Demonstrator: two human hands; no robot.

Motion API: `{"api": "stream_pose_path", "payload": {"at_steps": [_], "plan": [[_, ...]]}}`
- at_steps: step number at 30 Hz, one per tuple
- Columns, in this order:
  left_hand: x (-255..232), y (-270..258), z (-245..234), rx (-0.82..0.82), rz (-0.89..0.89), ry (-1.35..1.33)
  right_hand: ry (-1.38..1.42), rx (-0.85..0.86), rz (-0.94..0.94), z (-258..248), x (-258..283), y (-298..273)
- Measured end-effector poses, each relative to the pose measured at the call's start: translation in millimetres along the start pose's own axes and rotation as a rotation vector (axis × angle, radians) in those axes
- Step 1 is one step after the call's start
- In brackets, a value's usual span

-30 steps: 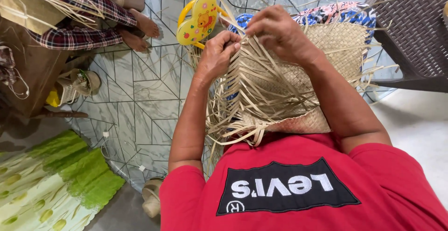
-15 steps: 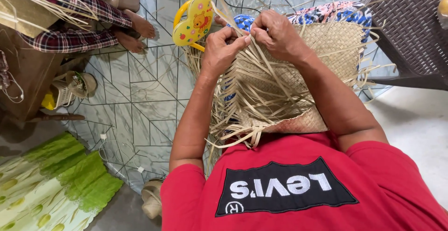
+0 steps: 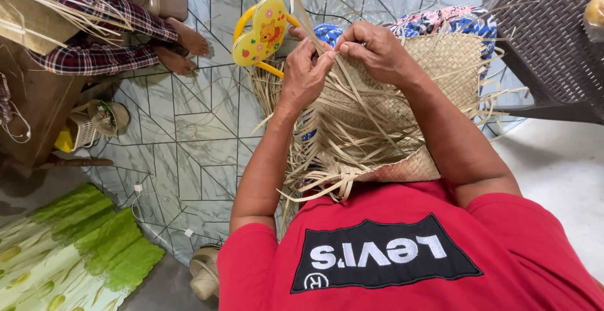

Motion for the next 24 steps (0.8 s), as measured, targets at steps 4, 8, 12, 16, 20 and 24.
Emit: {"api": "stream_pose_path", "payload": {"at_steps": [4, 8, 12, 16, 20, 24], "plan": [[-1.1, -3.9, 5.2, -0.068, 0.138, 0.059, -0.056, -0.006, 0.024, 5.3, -4.7, -0.2], [-12.6, -7.5, 7.2, -0.143, 0.510, 0.279, -0.044, -0.032, 0.095, 14.7, -20.2, -0.4], [-15.5, -8.1, 4.9, -0.105, 0.430, 0.219, 0.041, -0.018, 0.193, 8.2, -17.3, -3.0], [-10.2, -4.3, 3.7, -0.093, 0.328, 0.123, 0.200, 0.014, 0.217, 3.5, -14.7, -4.5], [-9.2, -2.5, 4.1, -0.064, 0.239, -0.007, 0.360, 0.050, 0.224, -0.1, -16.1, -6.2], [-7.4, -1.2, 4.1, -0.039, 0.164, -0.025, 0.314, 0.071, 0.208, -0.4, -9.0, -3.3]]}}
Point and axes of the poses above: each hand's wrist, its own y-axis towards the middle knuckle, its own z-axis out of the palm, x = y × z, the point moved 2 cm from there along y, towards the middle knuckle, and after that the axes turned 6 degrees about -y, right-handed, at the moved point
